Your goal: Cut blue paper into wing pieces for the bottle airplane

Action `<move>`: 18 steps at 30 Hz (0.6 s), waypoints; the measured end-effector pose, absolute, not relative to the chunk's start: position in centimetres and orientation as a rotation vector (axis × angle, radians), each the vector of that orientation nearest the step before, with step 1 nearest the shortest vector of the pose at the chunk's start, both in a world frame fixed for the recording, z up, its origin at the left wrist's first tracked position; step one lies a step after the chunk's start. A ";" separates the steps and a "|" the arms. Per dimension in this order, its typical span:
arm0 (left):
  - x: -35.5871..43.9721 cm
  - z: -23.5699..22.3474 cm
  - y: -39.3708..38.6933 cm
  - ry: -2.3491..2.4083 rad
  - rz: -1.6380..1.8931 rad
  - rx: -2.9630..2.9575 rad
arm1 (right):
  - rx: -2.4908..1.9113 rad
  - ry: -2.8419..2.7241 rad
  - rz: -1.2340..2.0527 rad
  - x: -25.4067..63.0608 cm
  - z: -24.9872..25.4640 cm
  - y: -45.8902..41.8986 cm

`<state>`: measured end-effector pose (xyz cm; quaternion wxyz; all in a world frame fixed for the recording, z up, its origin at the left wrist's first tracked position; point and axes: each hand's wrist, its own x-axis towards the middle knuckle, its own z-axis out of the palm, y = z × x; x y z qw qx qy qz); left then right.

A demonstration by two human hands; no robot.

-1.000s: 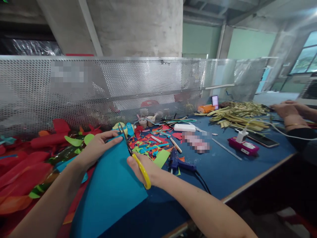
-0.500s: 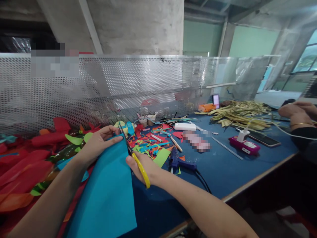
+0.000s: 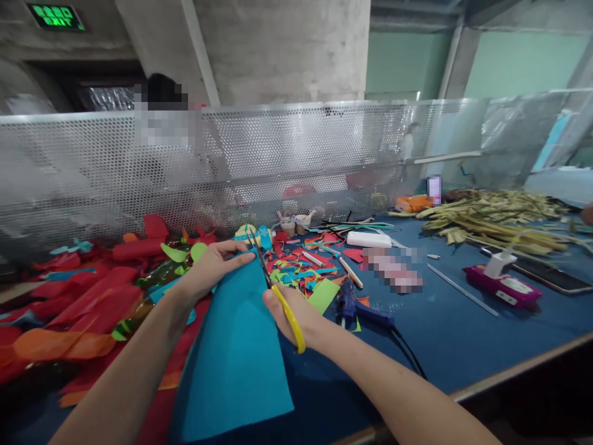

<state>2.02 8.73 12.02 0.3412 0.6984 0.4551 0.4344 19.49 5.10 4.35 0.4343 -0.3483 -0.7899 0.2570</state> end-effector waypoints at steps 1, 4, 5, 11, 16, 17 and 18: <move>1.9 12.0 8.8 1.178 1.113 1.834 | -0.866 -1.969 0.635 19.5 4.4 5.1; 1.7 11.9 8.9 1.180 1.066 1.904 | -0.868 -1.958 0.638 19.5 4.5 5.1; 1.7 11.9 8.9 1.183 1.053 1.935 | -0.870 -1.956 0.638 19.5 4.5 5.1; 2.2 12.3 8.7 1.063 1.072 2.047 | -0.866 -1.963 0.666 19.5 4.5 5.0; 2.2 12.3 8.6 1.093 1.098 2.022 | -0.884 -1.960 0.680 19.5 4.5 5.1; 2.1 12.2 8.6 1.129 1.114 1.996 | -0.881 -1.958 0.677 19.5 4.4 5.1; 2.1 12.1 8.7 1.156 1.125 1.971 | -0.878 -1.958 0.676 19.4 4.4 5.1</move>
